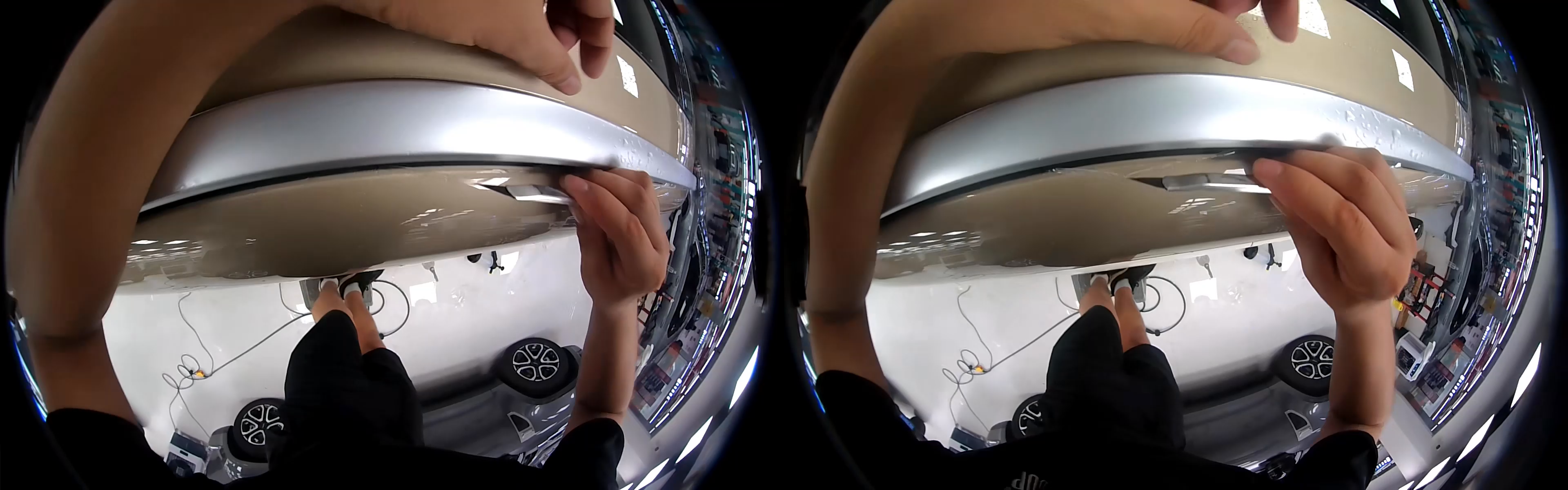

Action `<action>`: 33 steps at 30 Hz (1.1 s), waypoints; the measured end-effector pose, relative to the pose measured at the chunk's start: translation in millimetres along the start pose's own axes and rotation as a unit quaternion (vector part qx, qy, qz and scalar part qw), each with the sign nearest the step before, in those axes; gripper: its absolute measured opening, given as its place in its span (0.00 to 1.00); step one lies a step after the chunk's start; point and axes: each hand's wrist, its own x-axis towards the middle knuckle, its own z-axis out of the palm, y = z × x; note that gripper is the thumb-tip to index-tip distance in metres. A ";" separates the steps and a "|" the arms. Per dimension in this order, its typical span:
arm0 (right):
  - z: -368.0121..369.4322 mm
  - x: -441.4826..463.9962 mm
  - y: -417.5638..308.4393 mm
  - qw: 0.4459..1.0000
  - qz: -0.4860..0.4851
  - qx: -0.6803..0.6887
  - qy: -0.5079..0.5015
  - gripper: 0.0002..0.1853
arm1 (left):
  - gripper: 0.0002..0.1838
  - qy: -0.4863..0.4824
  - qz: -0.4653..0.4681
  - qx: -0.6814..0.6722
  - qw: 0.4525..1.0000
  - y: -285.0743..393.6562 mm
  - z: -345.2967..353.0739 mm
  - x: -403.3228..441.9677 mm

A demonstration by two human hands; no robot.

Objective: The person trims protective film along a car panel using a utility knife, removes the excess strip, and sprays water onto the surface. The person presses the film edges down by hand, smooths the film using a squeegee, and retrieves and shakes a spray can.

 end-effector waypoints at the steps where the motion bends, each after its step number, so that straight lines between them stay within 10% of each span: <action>1: 1.4 1.1 0.9 1.000 -0.001 0.004 0.007 0.14 | 0.10 0.002 0.003 0.003 1.000 1.2 -1.2 1.7; 8: 5.5 -9.3 -2.3 0.998 -0.005 0.041 0.049 0.13 | 0.07 0.139 -0.005 0.113 0.984 37.0 15.6 -24.3; 11: 5.5 -8.9 -1.3 0.997 -0.027 0.034 0.063 0.13 | 0.08 0.253 -0.258 0.038 0.931 64.5 40.8 -64.6; 15: 2.8 -6.3 -3.9 0.998 -0.027 0.038 0.051 0.13 | 0.11 0.267 0.019 0.309 0.913 38.0 71.8 -103.5; 33: -45.6 -97.5 -94.5 0.974 0.201 0.050 0.090 0.13 | 0.12 0.293 0.001 0.365 0.884 72.0 100.7 -99.5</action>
